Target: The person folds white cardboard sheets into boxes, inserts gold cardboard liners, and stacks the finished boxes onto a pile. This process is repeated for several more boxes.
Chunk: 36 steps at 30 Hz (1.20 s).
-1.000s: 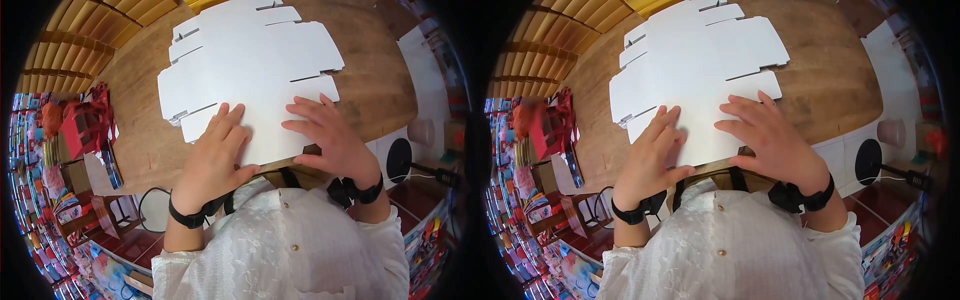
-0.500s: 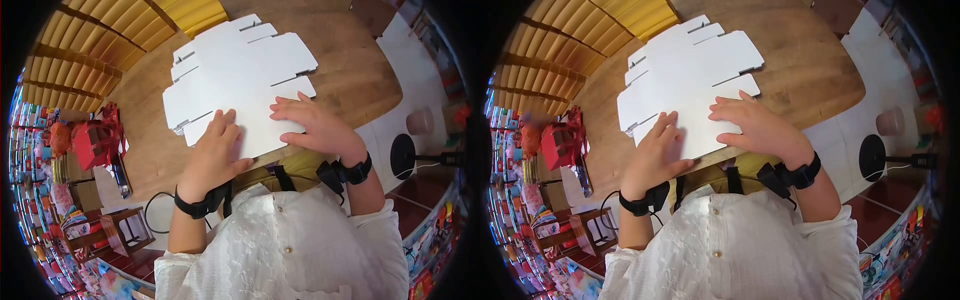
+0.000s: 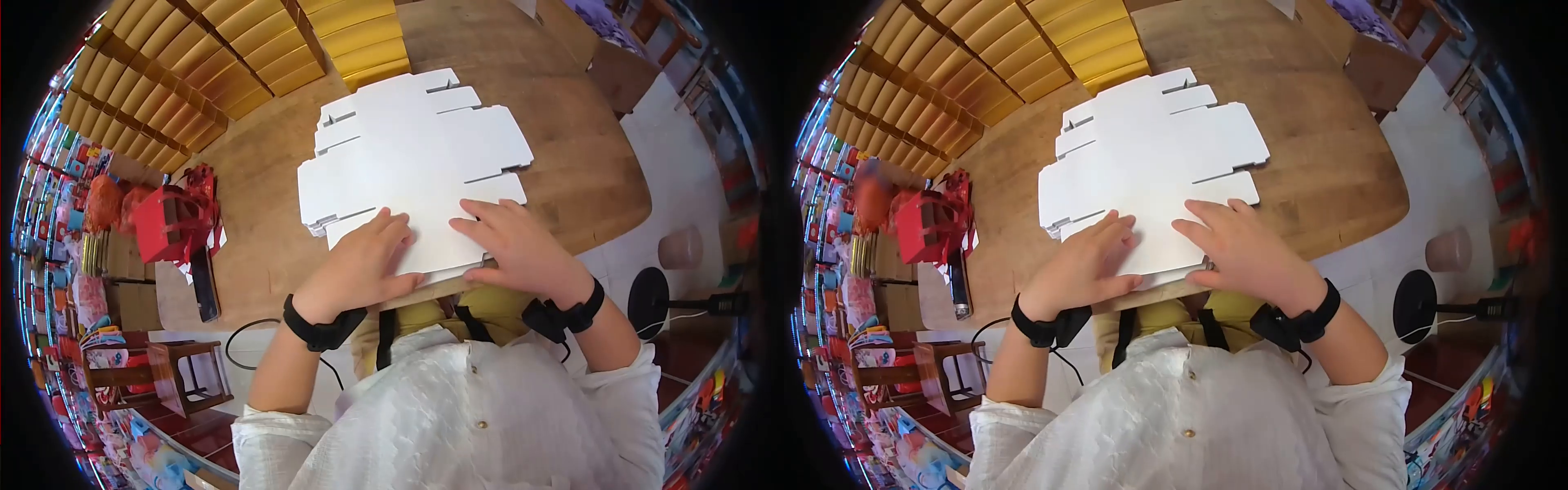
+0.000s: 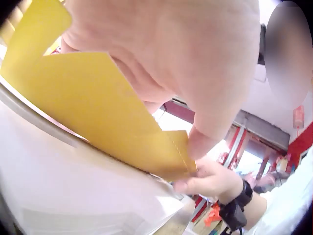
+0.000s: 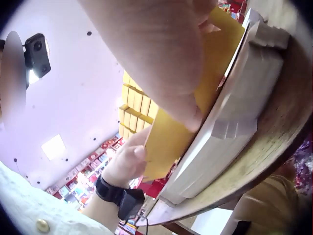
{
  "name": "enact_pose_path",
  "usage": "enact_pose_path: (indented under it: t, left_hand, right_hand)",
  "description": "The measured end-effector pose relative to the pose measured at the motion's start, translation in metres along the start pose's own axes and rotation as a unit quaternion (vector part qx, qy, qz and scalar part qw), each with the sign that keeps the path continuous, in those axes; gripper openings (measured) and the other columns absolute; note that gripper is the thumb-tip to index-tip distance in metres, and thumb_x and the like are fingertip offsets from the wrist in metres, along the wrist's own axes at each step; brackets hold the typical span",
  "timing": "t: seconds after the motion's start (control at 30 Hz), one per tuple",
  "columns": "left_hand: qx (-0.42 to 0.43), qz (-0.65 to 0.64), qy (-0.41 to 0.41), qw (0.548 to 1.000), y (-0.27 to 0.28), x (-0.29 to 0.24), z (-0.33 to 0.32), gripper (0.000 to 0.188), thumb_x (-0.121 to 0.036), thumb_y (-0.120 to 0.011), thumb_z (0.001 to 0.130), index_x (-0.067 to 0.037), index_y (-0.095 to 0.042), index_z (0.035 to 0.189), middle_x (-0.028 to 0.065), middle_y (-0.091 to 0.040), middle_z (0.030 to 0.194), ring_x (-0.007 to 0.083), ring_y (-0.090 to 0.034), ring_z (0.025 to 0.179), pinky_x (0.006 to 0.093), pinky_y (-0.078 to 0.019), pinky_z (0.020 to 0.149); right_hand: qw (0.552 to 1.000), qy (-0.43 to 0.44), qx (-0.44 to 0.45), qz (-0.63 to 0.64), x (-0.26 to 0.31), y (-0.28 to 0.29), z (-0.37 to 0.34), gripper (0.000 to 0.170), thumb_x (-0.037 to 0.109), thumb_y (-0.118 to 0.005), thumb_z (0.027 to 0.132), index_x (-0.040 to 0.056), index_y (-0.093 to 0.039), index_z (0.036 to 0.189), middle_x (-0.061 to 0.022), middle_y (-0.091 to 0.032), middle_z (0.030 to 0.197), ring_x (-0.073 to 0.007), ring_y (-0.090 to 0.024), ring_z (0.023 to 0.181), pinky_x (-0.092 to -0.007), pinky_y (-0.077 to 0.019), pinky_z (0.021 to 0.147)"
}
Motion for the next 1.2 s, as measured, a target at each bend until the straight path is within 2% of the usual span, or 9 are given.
enact_pose_path:
  t: [0.23,0.3,0.37,0.4,0.5,0.87,1.03,1.13,1.2]
  left_hand:
    - [-0.051,0.244,-0.086,0.965,0.003,-0.033,-0.008,0.051,-0.024,-0.072,0.081,-0.002,-0.058,0.125,0.0225,-0.062,0.126,0.0414,-0.062,0.113,0.0447,-0.0519,0.093]
    - [0.083,0.177,0.016,0.981,-0.001,-0.002,0.005,0.039,-0.017,-0.073,0.081,-0.002,-0.063,0.116,0.0203,-0.068,0.112,0.0373,-0.067,0.098,0.0422,-0.0536,0.083]
    - [0.095,0.097,0.051,0.989,0.018,0.021,0.028,0.031,-0.014,-0.073,0.082,-0.001,-0.065,0.108,0.0191,-0.068,0.101,0.0361,-0.067,0.09,0.0415,-0.0529,0.078]
    - [0.107,0.019,0.084,0.991,0.023,0.034,0.038,0.023,-0.012,-0.073,0.083,0.001,-0.068,0.101,0.0179,-0.069,0.09,0.0348,-0.067,0.083,0.0409,-0.0523,0.073]
    - [0.042,0.034,0.018,0.998,0.033,0.051,0.066,0.021,-0.019,-0.069,0.086,0.001,-0.067,0.078,0.0182,-0.067,0.073,0.0361,-0.066,0.075,0.0438,-0.0512,0.071]
    - [0.012,0.03,-0.023,0.999,0.023,0.057,0.068,0.018,-0.014,-0.073,0.085,0.001,-0.066,0.077,0.0153,-0.059,0.073,0.033,-0.058,0.075,0.0423,-0.0468,0.069]
    - [-0.145,0.068,-0.024,0.987,0.042,0.039,0.053,0.03,-0.013,-0.079,0.076,-0.004,-0.064,0.1,0.0145,-0.061,0.09,0.0345,-0.058,0.086,0.0426,-0.0477,0.078]
    - [-0.086,0.136,-0.136,0.978,0.026,-0.002,0.034,0.039,-0.015,-0.078,0.074,-0.004,-0.059,0.107,0.0131,-0.06,0.101,0.0324,-0.058,0.099,0.0432,-0.0461,0.086]
    - [-0.056,0.158,-0.127,0.978,0.021,-0.004,0.033,0.037,-0.014,-0.075,0.077,-0.002,-0.059,0.109,0.0133,-0.061,0.103,0.0318,-0.059,0.102,0.0422,-0.0477,0.087]
  right_hand:
    - [0.986,0.071,0.015,-0.149,0.001,-0.005,0.023,0.026,0.016,-0.067,0.08,0.001,-0.066,0.102,-0.0132,-0.07,0.108,-0.0282,-0.067,0.1,-0.0392,-0.0519,0.085]
    - [0.987,0.07,0.047,-0.139,0.0,0.009,0.04,0.02,0.017,-0.065,0.083,0.0015,-0.067,0.096,-0.0129,-0.071,0.101,-0.0287,-0.068,0.094,-0.0391,-0.0526,0.08]
    - [0.949,-0.068,0.292,-0.097,-0.028,-0.009,0.057,0.016,0.018,-0.066,0.082,0.0031,-0.068,0.088,-0.0157,-0.069,0.091,-0.0292,-0.068,0.089,-0.0406,-0.0528,0.074]
    - [0.948,-0.067,0.296,-0.096,-0.036,-0.011,0.064,0.016,0.018,-0.066,0.082,0.0031,-0.068,0.088,-0.0157,-0.069,0.091,-0.0292,-0.068,0.089,-0.0406,-0.0528,0.074]
    - [0.97,-0.104,0.22,-0.006,-0.069,-0.018,0.085,0.026,0.024,-0.069,0.084,-0.001,-0.066,0.088,-0.0172,-0.066,0.088,-0.0362,-0.065,0.087,-0.0433,-0.0517,0.075]
    - [0.974,-0.063,0.186,0.109,-0.08,-0.028,0.08,0.023,0.017,-0.072,0.083,-0.0006,-0.057,0.079,-0.013,-0.057,0.084,-0.0311,-0.056,0.079,-0.0397,-0.045,0.07]
    - [0.981,-0.086,0.168,0.053,-0.079,-0.025,0.081,0.022,0.022,-0.068,0.083,0.0003,-0.065,0.079,-0.014,-0.06,0.088,-0.033,-0.06,0.083,-0.0421,-0.0487,0.073]
    - [0.983,-0.081,0.165,0.004,-0.073,-0.023,0.078,0.018,0.02,-0.069,0.082,0.0036,-0.065,0.087,-0.012,-0.06,0.094,-0.032,-0.06,0.087,-0.0436,-0.0491,0.076]
    - [0.998,-0.063,0.026,-0.012,-0.062,0.008,0.08,0.024,0.018,-0.071,0.079,0.0065,-0.061,0.098,-0.0096,-0.059,0.1,-0.0307,-0.06,0.093,-0.0431,-0.0495,0.08]
Point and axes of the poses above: each hand's wrist, its own z-axis towards the middle knuckle, its own y-axis out of the back of the hand, x = y × z, the point moved 10 cm from there along z, towards the middle knuckle
